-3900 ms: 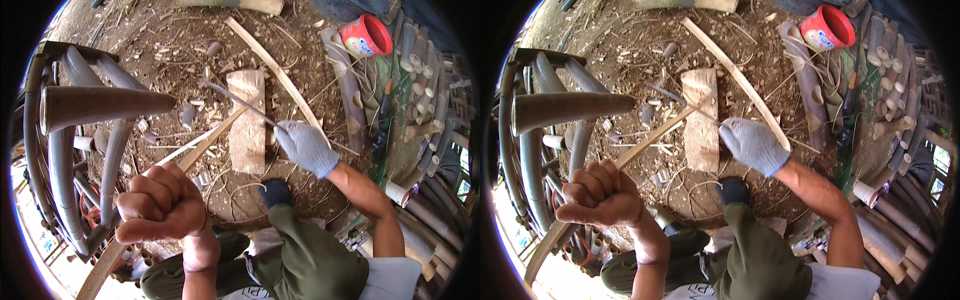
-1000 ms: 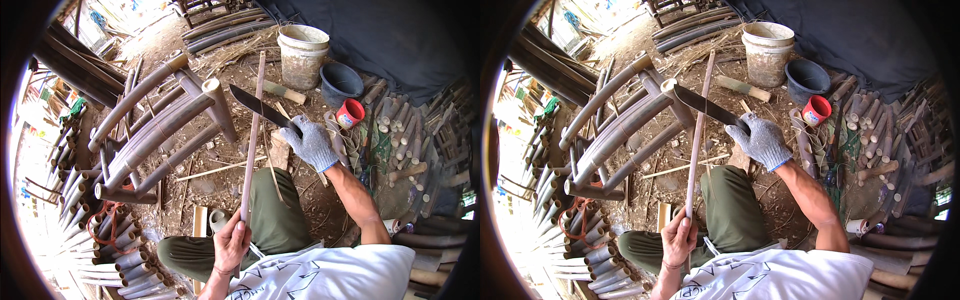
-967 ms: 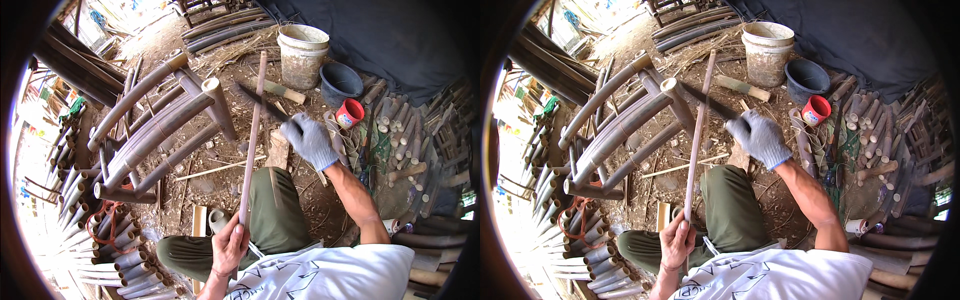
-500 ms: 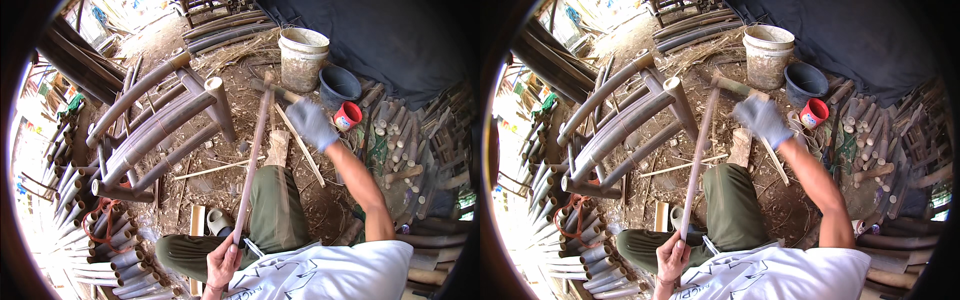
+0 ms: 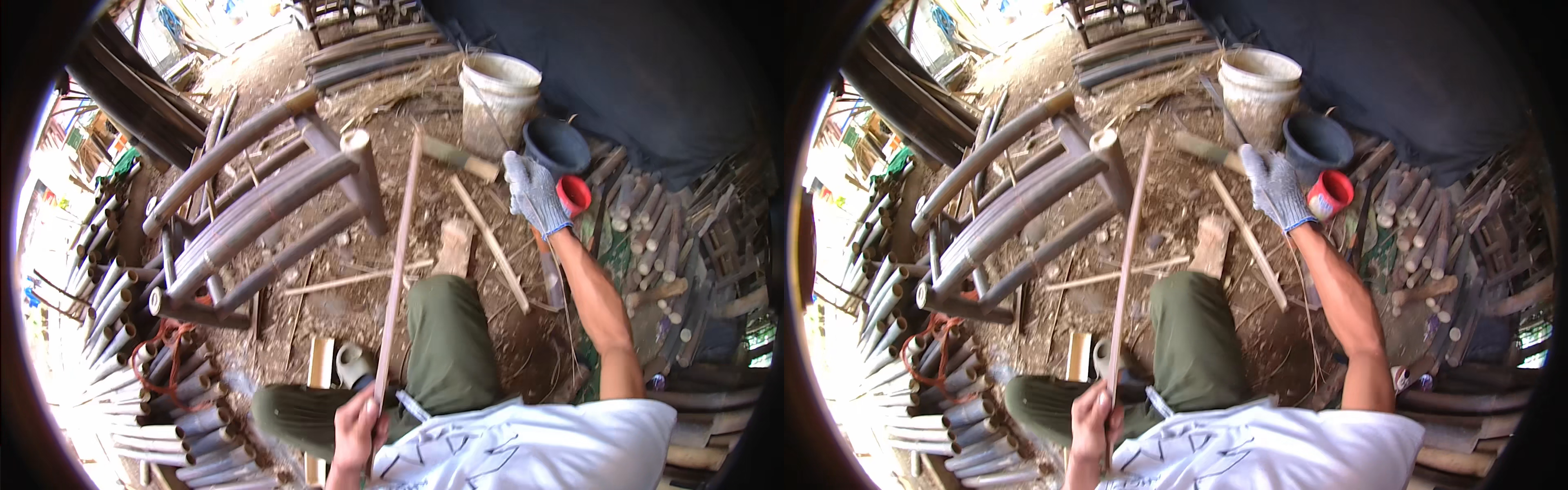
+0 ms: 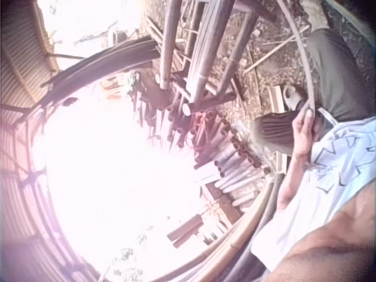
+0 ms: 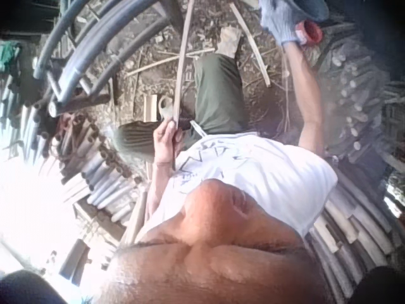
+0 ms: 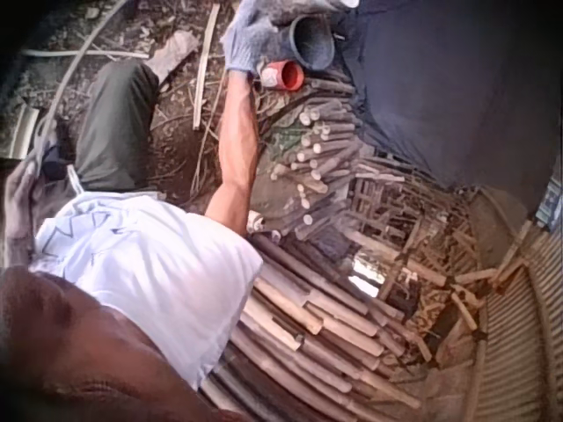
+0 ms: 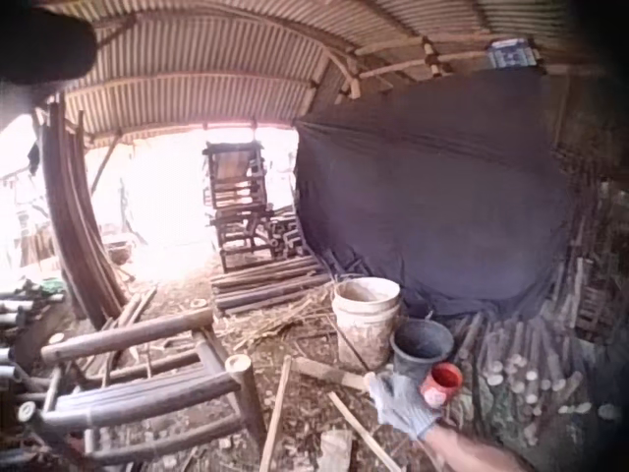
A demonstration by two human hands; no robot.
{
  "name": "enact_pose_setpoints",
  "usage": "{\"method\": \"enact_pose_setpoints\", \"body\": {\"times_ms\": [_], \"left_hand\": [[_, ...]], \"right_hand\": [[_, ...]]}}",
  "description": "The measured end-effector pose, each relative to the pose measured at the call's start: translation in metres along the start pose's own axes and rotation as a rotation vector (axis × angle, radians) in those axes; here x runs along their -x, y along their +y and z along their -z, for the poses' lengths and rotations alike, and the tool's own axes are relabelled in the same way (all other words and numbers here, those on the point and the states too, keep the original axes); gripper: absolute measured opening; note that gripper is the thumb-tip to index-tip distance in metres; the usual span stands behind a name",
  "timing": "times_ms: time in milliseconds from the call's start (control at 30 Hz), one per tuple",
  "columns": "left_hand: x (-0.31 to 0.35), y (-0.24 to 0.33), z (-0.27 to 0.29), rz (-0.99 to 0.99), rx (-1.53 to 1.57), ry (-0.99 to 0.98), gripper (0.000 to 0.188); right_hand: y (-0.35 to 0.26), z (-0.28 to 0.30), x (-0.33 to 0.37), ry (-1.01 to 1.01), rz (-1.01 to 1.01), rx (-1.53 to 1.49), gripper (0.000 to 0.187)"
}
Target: The person shaves a bamboo rod using a knife, tapers the end, and fits the rod into a bamboo frame.
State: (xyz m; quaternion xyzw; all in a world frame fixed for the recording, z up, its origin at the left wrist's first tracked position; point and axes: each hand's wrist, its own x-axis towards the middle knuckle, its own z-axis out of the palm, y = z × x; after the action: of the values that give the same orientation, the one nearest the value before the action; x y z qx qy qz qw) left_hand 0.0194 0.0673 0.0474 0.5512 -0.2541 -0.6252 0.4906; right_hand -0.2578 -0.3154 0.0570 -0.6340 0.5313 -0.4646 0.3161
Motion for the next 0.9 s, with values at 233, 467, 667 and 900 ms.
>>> {"method": "enact_pose_setpoints", "body": {"times_ms": [233,467,667,900], "left_hand": [[-0.103,0.051,-0.038,-0.019,0.662,-0.275,0.041],[-0.09,0.048,-0.051,0.003,0.62,-0.349,0.05],[-0.05,0.026,-0.034,0.075,0.46,-0.323,0.048],[0.026,-0.015,0.026,0.057,0.477,-0.294,0.063]], "right_hand": [[-0.078,-0.052,0.136,-0.355,0.629,0.378,0.044],[-0.062,-0.059,0.109,-0.298,0.481,0.459,0.048],[-0.036,-0.033,0.055,-0.142,0.331,0.504,0.053],[-0.014,0.04,-0.027,0.114,0.058,0.326,0.067]]}}
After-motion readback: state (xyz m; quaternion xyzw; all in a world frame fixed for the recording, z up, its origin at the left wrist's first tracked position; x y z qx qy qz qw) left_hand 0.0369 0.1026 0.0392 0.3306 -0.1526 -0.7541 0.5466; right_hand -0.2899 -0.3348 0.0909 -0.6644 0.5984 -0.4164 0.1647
